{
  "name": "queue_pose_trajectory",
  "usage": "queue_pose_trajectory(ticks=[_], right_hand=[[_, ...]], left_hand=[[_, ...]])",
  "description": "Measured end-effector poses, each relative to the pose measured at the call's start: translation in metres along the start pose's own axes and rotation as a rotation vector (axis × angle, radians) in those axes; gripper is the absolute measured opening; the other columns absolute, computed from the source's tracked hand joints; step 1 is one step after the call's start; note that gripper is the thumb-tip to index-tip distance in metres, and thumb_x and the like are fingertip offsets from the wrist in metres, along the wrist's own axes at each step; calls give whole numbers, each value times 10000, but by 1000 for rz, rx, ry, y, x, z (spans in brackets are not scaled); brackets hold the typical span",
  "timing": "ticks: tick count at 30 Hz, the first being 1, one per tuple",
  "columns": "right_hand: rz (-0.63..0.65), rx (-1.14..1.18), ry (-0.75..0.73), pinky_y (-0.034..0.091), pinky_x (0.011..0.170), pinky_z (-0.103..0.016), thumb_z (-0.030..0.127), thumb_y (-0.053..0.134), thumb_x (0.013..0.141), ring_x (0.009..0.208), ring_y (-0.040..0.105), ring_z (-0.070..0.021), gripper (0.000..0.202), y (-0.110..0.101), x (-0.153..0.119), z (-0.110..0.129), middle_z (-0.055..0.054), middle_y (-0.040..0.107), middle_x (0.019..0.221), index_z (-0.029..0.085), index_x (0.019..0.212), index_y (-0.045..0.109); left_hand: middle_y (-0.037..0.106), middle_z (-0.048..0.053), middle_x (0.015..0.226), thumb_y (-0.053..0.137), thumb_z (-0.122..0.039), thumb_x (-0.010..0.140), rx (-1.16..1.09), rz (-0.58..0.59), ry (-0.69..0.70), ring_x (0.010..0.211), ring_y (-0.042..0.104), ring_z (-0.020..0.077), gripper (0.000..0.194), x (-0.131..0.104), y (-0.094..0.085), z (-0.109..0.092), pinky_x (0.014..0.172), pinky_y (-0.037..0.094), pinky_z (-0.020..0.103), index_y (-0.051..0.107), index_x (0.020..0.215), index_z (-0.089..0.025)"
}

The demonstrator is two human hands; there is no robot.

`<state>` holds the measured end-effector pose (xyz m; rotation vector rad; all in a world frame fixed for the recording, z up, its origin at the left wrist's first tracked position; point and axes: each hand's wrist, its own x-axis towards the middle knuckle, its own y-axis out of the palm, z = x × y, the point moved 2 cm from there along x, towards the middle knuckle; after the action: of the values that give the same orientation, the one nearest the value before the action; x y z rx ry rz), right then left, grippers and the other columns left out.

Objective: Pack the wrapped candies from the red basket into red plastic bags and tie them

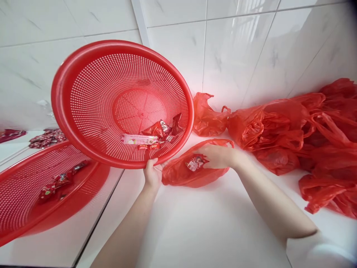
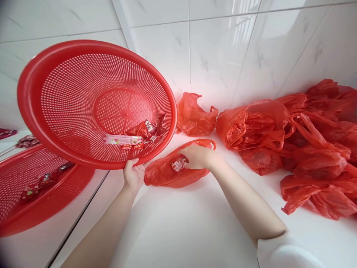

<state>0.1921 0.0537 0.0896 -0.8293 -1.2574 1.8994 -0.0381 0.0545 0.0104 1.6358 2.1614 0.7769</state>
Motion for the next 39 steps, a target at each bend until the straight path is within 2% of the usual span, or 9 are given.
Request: queue_pose_trajectory(ticks=[6,10,12,14,21,26,31,35,39], right_hand=[[-339,275,-354,498,883,-338,228,467,919,983,654,-195,293,-13,-4,15,-52,695,1091,218,1166,624],[-496,177,-330,361,1074,-514,324,539,903,1330,420,-287,556,6,10,20,-142,459,1444,188,1424,401],[-475,96,-240,267,1102,-606,374,556,892,1406,286,-333,709,22,21,21,-182,330,1522,153,1497,260],[-435,60,-197,259,1088,-637,366,536,898,1414,250,-349,736,36,29,23,-196,316,1525,132,1514,208],[-305,177,-213,491,906,-468,359,555,878,1205,501,-332,796,44,32,17,-239,505,1313,102,1525,169],[-360,113,-222,459,969,-484,404,631,837,1274,438,-334,731,33,30,11,-199,394,1435,156,1456,333],[-455,-38,-35,534,795,-468,434,608,855,1100,525,-348,494,33,30,19,-199,558,1148,101,1213,537],[-436,26,-179,499,901,-492,417,602,859,1197,488,-345,564,40,33,20,-216,508,1284,107,1311,467],[-455,187,-387,392,1063,-459,382,596,878,1363,364,-292,601,34,31,18,-177,335,1501,177,1403,386]], left_hand=[[722,55,981,635,-196,627,50,79,-155,1050,645,301,410,-18,11,12,862,549,475,637,1036,-170],[718,78,1033,641,-212,643,82,197,-318,1051,650,318,442,-42,23,24,853,555,495,624,1081,-157],[720,67,1022,638,-215,652,89,237,-374,1038,658,315,459,-52,27,29,837,563,498,618,1108,-169],[720,52,1019,638,-217,657,101,261,-400,1028,663,309,484,-57,28,32,827,569,497,611,1140,-186],[714,67,1030,620,-213,682,94,268,-418,1030,660,307,422,-53,25,34,820,576,475,636,1101,-161],[726,60,982,640,-219,669,100,243,-397,999,674,305,456,-49,23,33,809,581,475,628,1121,-164],[733,53,933,673,-231,629,115,226,-366,994,675,323,509,-46,17,36,800,585,477,632,1134,-177],[726,60,985,685,-233,655,143,247,-357,1015,668,321,463,-46,12,42,820,580,485,646,1113,-180],[714,60,1047,679,-221,652,106,216,-322,1047,654,317,443,-42,15,38,842,570,494,640,1092,-184]])
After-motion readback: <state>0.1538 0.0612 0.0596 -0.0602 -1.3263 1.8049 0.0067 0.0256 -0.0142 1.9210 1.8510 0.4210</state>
